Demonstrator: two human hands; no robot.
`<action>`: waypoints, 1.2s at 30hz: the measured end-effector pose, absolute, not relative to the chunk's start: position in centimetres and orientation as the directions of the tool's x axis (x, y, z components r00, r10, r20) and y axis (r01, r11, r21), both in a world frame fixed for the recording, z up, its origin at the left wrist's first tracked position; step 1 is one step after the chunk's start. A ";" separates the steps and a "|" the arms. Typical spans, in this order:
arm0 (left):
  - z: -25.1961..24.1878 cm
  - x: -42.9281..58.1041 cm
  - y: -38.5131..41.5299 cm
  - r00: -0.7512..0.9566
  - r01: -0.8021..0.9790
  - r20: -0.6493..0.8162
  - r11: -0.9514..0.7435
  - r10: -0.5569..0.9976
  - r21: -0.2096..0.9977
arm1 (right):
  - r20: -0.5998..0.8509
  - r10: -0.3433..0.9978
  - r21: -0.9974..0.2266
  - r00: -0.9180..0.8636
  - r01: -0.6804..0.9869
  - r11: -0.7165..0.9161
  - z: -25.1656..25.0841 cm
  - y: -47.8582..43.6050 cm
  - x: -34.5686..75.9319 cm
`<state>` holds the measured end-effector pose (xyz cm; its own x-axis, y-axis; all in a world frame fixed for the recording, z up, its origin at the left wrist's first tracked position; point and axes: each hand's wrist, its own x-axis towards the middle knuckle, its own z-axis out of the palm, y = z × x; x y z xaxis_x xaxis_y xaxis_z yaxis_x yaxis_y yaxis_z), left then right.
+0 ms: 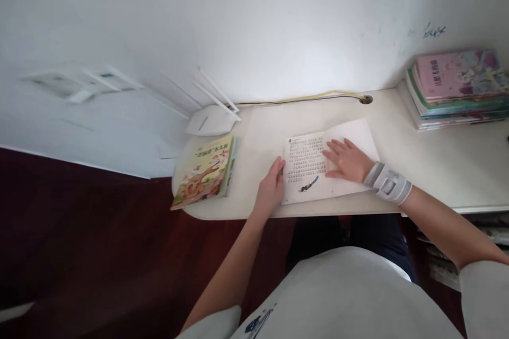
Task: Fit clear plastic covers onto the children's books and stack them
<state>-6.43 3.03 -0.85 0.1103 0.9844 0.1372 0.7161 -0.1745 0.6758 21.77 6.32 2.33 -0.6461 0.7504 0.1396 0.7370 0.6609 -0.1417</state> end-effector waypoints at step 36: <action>-0.3 -6.5 3.0 0.325 0.938 0.089 -0.333 0.941 0.099 | 0.002 0.669 -0.076 -0.743 0.667 0.741 2.3 9.1 12.2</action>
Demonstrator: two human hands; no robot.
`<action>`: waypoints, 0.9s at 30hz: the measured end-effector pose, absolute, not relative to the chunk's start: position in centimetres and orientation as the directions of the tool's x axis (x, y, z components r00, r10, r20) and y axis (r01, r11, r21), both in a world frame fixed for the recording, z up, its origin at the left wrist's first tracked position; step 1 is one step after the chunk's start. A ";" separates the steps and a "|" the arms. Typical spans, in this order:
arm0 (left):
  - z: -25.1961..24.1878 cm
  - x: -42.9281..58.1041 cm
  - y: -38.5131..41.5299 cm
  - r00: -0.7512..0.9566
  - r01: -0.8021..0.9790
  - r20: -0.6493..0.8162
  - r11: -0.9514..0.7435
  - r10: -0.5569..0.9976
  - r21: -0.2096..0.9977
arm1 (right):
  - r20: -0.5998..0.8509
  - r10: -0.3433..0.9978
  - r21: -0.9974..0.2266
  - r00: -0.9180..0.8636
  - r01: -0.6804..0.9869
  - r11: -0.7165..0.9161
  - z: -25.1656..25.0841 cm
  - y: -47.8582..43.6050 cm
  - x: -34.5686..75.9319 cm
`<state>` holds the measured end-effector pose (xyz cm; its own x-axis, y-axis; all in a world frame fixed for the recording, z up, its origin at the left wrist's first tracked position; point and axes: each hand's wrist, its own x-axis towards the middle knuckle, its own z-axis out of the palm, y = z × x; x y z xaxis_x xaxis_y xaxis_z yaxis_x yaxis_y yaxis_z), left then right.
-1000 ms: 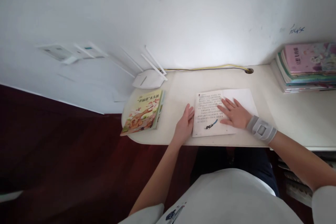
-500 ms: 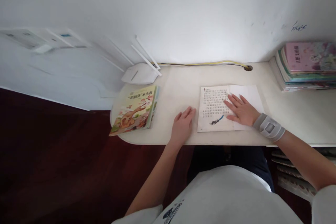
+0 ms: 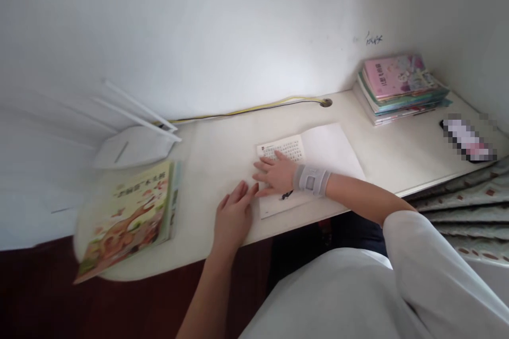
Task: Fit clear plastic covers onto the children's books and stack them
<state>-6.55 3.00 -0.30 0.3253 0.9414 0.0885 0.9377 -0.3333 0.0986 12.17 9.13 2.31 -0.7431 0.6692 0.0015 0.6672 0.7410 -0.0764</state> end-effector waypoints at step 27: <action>-0.5 -6.6 2.9 0.319 0.938 0.123 -0.332 0.940 0.103 | 0.077 0.747 -0.176 -0.660 0.729 0.662 1.9 7.8 14.4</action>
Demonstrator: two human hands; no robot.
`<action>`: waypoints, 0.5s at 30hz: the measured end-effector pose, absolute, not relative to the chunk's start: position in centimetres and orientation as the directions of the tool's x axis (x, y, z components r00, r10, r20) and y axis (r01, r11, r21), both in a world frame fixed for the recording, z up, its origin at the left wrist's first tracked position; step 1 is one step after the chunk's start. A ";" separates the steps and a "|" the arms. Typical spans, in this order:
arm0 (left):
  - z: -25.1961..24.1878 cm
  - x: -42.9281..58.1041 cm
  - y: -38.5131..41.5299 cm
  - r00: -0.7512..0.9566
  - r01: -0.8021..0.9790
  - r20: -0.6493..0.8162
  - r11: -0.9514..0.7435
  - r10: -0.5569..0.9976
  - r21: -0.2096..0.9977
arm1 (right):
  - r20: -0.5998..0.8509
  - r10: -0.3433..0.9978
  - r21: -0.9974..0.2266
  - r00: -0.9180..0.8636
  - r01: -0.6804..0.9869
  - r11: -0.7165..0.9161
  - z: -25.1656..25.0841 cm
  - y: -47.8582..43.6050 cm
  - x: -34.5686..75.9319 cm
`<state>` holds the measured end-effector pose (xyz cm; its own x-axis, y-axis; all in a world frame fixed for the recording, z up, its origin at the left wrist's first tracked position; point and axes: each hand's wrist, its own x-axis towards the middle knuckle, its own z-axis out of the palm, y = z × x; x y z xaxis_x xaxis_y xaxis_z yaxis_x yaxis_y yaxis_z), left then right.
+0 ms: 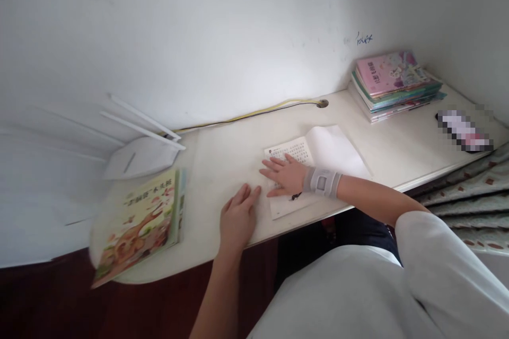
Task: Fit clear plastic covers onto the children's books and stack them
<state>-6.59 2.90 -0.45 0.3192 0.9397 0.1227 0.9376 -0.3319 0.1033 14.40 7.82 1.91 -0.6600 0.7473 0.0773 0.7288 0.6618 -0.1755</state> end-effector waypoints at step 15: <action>-0.7 -6.7 3.0 0.296 0.927 0.140 -0.319 0.945 0.196 | -0.017 0.957 -0.171 -0.291 0.944 0.284 0.5 8.4 23.2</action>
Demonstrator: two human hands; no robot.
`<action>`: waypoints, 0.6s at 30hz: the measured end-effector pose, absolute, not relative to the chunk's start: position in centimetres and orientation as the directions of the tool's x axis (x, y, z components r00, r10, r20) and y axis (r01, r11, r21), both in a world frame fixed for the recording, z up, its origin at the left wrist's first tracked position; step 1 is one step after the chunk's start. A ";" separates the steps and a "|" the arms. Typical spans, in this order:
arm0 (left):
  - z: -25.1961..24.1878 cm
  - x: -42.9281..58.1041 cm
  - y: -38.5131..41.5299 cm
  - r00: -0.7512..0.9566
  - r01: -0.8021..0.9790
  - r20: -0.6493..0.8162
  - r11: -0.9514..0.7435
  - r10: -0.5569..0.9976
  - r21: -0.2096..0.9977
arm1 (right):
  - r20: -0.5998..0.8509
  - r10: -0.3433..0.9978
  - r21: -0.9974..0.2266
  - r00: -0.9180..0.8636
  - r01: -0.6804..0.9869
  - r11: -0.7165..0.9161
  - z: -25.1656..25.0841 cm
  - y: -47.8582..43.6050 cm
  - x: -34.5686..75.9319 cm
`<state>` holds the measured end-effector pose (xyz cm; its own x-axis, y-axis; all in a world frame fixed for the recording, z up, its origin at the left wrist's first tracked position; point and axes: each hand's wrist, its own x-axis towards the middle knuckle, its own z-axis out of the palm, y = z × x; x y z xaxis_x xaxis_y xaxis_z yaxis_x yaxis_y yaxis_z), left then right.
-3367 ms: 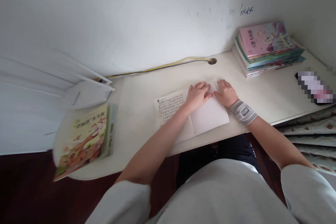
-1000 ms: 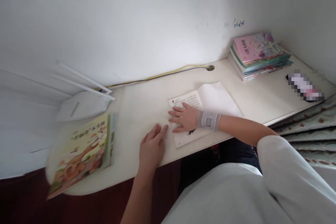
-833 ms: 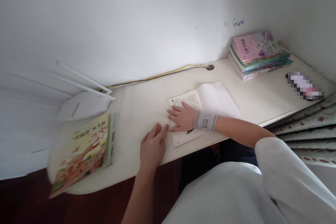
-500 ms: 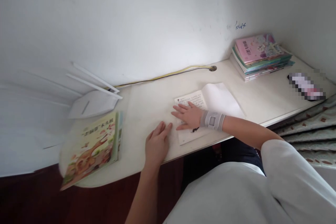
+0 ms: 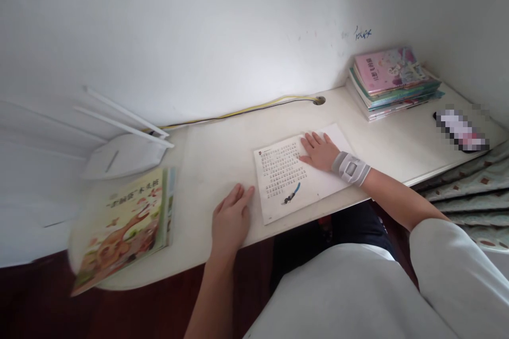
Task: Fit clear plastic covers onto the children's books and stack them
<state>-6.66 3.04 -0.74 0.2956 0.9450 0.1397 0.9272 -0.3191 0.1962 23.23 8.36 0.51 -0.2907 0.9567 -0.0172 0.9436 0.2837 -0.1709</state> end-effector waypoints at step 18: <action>0.1 -4.9 2.5 0.295 0.937 0.197 -0.323 0.935 0.132 | -0.036 0.991 -0.087 -0.126 0.989 0.122 1.0 6.9 23.0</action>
